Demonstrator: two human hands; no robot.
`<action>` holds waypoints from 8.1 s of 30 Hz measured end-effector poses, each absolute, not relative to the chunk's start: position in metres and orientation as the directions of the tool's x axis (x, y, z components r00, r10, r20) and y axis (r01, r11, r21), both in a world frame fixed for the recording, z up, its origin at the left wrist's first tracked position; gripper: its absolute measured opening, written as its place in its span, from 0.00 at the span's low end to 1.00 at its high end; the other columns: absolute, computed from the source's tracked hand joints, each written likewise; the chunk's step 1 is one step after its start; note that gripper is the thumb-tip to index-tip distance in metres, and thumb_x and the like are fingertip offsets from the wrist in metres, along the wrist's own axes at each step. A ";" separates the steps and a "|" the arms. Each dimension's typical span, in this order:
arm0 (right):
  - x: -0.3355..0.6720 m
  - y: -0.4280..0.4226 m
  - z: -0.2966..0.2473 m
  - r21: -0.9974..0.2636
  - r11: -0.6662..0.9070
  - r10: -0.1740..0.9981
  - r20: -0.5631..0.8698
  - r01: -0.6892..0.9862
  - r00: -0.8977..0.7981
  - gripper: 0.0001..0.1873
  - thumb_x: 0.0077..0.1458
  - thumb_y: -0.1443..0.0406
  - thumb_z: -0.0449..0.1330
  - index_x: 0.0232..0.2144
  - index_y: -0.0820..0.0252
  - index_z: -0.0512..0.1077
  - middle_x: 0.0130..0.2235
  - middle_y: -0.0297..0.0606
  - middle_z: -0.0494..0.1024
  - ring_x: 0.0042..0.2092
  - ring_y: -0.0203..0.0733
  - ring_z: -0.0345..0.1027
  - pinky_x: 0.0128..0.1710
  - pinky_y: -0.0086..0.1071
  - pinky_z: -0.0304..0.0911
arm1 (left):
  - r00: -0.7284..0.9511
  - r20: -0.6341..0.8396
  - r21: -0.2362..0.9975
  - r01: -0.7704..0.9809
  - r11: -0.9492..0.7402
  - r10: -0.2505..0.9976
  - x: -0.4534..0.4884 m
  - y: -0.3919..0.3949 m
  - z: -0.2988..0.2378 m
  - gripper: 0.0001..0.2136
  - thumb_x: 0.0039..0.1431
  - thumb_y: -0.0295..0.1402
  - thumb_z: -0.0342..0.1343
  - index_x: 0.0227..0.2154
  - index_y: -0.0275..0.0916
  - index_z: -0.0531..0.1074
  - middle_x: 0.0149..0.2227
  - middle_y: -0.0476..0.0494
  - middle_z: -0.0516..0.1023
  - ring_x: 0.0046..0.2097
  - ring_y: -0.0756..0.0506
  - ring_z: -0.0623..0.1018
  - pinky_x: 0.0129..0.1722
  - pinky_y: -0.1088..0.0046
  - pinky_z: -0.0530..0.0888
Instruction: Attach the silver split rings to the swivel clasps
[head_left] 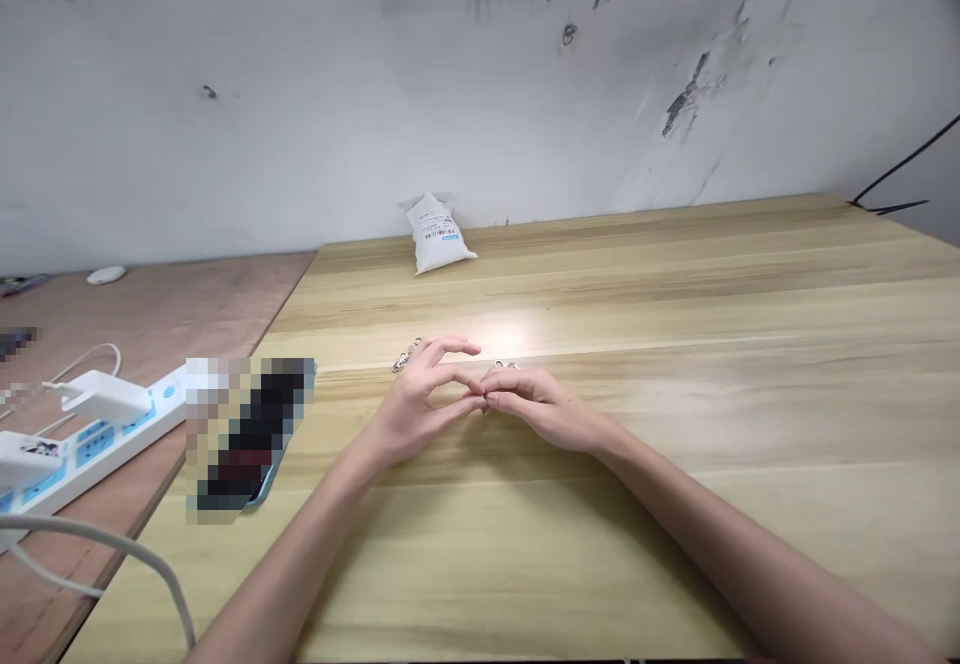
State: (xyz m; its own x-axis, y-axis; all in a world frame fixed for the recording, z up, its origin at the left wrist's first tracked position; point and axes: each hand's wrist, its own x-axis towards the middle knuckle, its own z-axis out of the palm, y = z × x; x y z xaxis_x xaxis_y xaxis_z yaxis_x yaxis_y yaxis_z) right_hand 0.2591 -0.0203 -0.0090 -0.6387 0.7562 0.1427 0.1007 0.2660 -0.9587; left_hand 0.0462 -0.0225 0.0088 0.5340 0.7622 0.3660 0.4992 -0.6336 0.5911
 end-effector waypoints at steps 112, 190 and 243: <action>0.259 -0.011 -0.024 -0.339 0.785 0.616 0.521 0.519 -0.591 0.10 0.63 0.68 0.53 0.32 0.60 0.73 0.36 0.43 0.74 0.38 0.42 0.63 0.37 0.36 0.59 | 0.394 0.377 0.381 0.759 -0.528 0.838 0.019 0.004 -0.003 0.08 0.64 0.35 0.54 0.33 0.42 0.77 0.41 0.43 0.78 0.45 0.42 0.75 0.48 0.60 0.68; 0.255 -0.021 -0.010 -0.938 -0.131 0.841 0.066 -0.321 -0.537 0.04 0.61 0.63 0.56 0.37 0.57 0.64 0.25 0.30 0.72 0.27 0.34 0.63 0.27 0.29 0.58 | 0.383 0.325 0.766 0.430 -0.479 0.865 0.060 -0.029 0.012 0.05 0.61 0.33 0.59 0.38 0.43 0.78 0.42 0.43 0.76 0.48 0.44 0.75 0.45 0.64 0.75; 0.256 -0.025 -0.015 -0.482 0.715 0.683 0.636 0.506 -0.360 0.10 0.62 0.69 0.54 0.32 0.56 0.74 0.28 0.37 0.80 0.28 0.38 0.71 0.29 0.31 0.61 | 0.299 0.132 0.887 0.390 -0.247 0.945 0.058 -0.026 0.011 0.09 0.59 0.40 0.59 0.28 0.41 0.77 0.44 0.41 0.75 0.49 0.40 0.75 0.39 0.65 0.75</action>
State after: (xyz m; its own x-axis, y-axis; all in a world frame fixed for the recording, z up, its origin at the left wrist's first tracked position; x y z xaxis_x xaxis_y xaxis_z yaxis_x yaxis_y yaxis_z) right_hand 0.2561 -0.0254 -0.0150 -0.3600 0.6827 0.6358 0.5062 0.7155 -0.4815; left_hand 0.0580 -0.0263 0.0107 0.2988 0.9452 0.1317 0.3899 -0.2469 0.8871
